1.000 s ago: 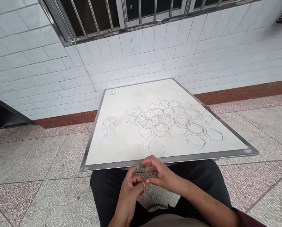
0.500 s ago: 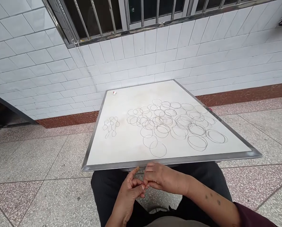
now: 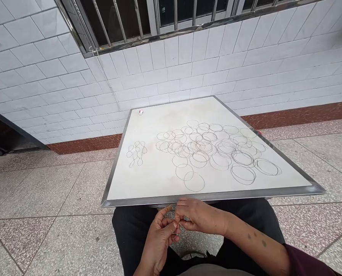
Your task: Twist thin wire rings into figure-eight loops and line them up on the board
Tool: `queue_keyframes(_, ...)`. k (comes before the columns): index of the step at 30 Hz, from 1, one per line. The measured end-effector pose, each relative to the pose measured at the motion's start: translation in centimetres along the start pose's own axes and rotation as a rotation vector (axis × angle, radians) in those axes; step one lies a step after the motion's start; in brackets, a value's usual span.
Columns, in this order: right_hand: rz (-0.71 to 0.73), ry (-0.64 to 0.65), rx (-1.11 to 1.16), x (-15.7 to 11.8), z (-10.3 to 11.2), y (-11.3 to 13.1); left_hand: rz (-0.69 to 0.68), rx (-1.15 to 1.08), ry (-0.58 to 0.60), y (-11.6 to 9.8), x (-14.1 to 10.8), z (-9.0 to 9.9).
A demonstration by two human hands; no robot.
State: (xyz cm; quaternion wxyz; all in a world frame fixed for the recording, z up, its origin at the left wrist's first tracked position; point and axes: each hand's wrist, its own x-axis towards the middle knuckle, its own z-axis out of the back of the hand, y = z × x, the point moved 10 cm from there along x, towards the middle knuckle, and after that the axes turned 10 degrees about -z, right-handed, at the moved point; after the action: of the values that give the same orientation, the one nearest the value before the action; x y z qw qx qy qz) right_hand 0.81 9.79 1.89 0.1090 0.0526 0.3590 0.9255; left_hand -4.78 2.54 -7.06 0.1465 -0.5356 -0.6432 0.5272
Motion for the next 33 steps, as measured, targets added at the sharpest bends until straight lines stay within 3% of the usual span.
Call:
queue_keyframes(12,0.037,0.105,0.067,1.0,-0.7,0.4,-0.022,0.08,0.065,-0.7,0.2,0.3)
queue_keyframes(24,0.109,-0.124,0.102,1.7,1.2,-0.2,-0.118,0.013,-0.018,-2.8,0.9,1.3)
queue_keyframes(33,0.147,-0.151,-0.02,1.6,0.5,-0.6,-0.106,0.012,-0.039,-2.1,1.2,1.9)
